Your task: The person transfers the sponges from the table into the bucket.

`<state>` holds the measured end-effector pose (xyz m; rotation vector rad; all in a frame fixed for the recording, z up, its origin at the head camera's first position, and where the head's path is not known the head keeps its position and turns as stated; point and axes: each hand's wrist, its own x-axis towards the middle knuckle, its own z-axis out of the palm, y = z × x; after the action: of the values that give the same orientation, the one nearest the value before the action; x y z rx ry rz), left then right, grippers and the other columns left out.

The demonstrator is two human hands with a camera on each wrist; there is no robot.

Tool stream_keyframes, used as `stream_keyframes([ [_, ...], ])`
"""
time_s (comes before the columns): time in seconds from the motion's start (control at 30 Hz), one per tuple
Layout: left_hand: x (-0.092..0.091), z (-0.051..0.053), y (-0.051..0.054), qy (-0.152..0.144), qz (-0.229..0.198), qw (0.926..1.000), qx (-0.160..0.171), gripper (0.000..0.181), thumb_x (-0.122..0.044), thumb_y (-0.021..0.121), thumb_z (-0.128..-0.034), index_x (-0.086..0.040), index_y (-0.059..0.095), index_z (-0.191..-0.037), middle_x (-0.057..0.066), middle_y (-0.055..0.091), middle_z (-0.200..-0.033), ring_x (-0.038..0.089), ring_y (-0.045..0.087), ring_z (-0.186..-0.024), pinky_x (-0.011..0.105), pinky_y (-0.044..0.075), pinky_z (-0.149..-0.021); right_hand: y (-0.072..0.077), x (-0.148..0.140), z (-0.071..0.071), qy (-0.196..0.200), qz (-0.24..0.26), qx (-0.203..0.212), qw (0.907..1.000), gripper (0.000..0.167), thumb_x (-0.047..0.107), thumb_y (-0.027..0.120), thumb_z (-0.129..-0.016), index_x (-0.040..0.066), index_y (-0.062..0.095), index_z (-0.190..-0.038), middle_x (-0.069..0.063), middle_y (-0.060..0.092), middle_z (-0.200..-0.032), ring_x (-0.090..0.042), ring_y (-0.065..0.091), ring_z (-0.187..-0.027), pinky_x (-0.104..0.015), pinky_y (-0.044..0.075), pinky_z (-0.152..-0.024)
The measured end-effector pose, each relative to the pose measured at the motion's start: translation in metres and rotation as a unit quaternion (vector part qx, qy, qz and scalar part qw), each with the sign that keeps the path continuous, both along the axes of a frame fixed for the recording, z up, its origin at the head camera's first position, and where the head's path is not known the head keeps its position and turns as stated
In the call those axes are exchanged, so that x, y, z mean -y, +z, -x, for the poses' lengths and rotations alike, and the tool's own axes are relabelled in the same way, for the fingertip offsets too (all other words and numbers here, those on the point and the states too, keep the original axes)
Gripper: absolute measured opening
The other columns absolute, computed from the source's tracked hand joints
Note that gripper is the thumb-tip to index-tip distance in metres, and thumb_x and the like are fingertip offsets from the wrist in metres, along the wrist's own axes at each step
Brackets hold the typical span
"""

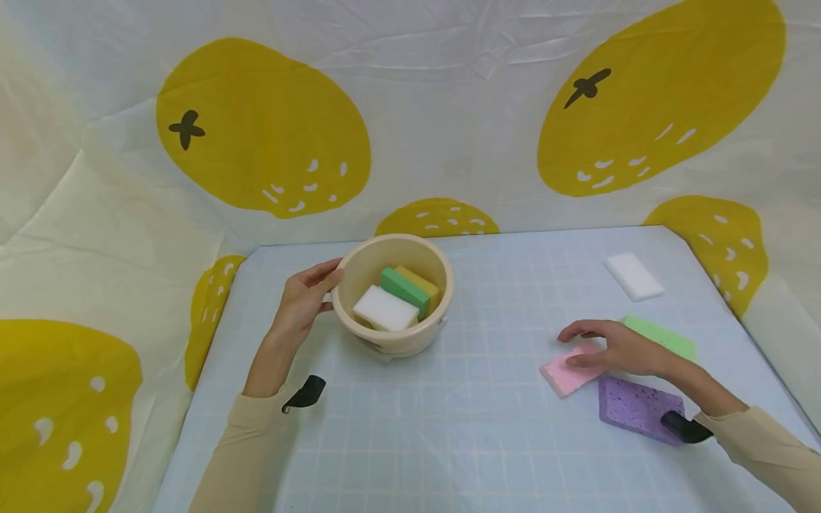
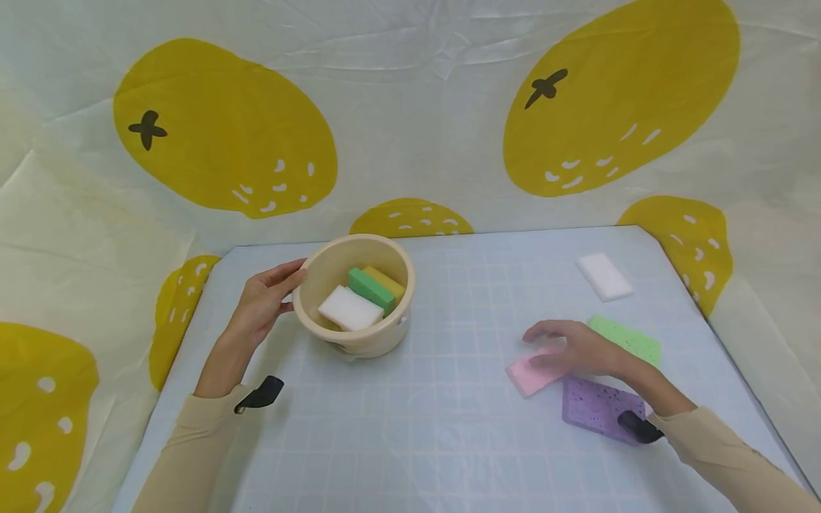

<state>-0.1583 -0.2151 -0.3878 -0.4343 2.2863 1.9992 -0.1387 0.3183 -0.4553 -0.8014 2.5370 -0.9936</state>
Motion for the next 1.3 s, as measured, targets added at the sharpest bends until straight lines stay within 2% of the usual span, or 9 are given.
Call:
stream_keyframes([
  [0.2,0.0,0.001,-0.001,-0.002,0.001,1.0,0.003,0.046,-0.032,0.07,-0.0998,-0.013,0.064,-0.141,0.007,0.062,-0.136,0.014,0.062,-0.104,0.023,0.06,-0.072,-0.003,-0.004,-0.006,-0.007,-0.029,0.011,0.9995,0.038,0.036,0.083,-0.088,0.02,0.072,-0.121,0.007,0.069,-0.122,-0.011,0.057,-0.116,-0.025,0.047,-0.094],
  [0.37,0.0,0.0,0.0,-0.001,0.001,1.0,0.003,0.046,-0.032,0.07,-0.0999,-0.013,0.063,-0.141,0.007,0.062,-0.137,0.014,0.062,-0.104,0.023,0.06,-0.072,-0.009,-0.008,-0.007,0.031,-0.018,-0.003,0.9994,0.042,0.034,0.086,-0.085,0.022,0.07,-0.122,0.004,0.067,-0.123,-0.009,0.056,-0.113,-0.021,0.045,-0.093],
  [0.5,-0.001,0.0,0.0,-0.002,0.0,1.0,0.002,0.046,-0.032,0.069,-0.1001,-0.013,0.063,-0.142,0.007,0.062,-0.137,0.013,0.062,-0.104,0.023,0.06,-0.072,-0.011,-0.009,-0.006,0.064,-0.011,-0.023,0.9976,0.044,0.034,0.085,-0.086,0.021,0.068,-0.125,0.002,0.066,-0.125,-0.011,0.054,-0.113,-0.023,0.044,-0.093],
  [0.8,0.0,0.001,-0.001,-0.001,-0.001,1.0,0.0,0.047,-0.032,0.07,-0.0995,-0.013,0.063,-0.142,0.007,0.062,-0.136,0.012,0.062,-0.102,0.023,0.06,-0.072,-0.009,-0.008,-0.005,0.085,-0.029,-0.032,0.9955,0.044,0.037,0.081,-0.089,0.02,0.066,-0.126,0.002,0.065,-0.124,-0.013,0.054,-0.109,-0.022,0.046,-0.092],
  [1.03,0.0,0.001,-0.001,0.003,0.003,1.0,0.0,0.047,-0.033,0.07,-0.0994,-0.013,0.063,-0.142,0.007,0.062,-0.137,0.012,0.062,-0.103,0.023,0.06,-0.072,-0.004,-0.005,0.002,0.111,-0.034,-0.008,0.9932,0.045,0.034,0.08,-0.091,0.014,0.066,-0.129,0.002,0.066,-0.122,-0.011,0.057,-0.105,-0.022,0.049,-0.09],
  [1.3,0.0,0.002,-0.002,0.003,0.0,1.0,0.001,0.047,-0.033,0.07,-0.0996,-0.013,0.063,-0.142,0.008,0.062,-0.137,0.012,0.062,-0.102,0.023,0.06,-0.071,0.009,0.001,0.013,0.153,-0.008,0.017,0.9881,0.028,0.026,0.079,-0.093,0.014,0.07,-0.117,0.003,0.068,-0.11,-0.013,0.059,-0.092,-0.026,0.053,-0.08],
])
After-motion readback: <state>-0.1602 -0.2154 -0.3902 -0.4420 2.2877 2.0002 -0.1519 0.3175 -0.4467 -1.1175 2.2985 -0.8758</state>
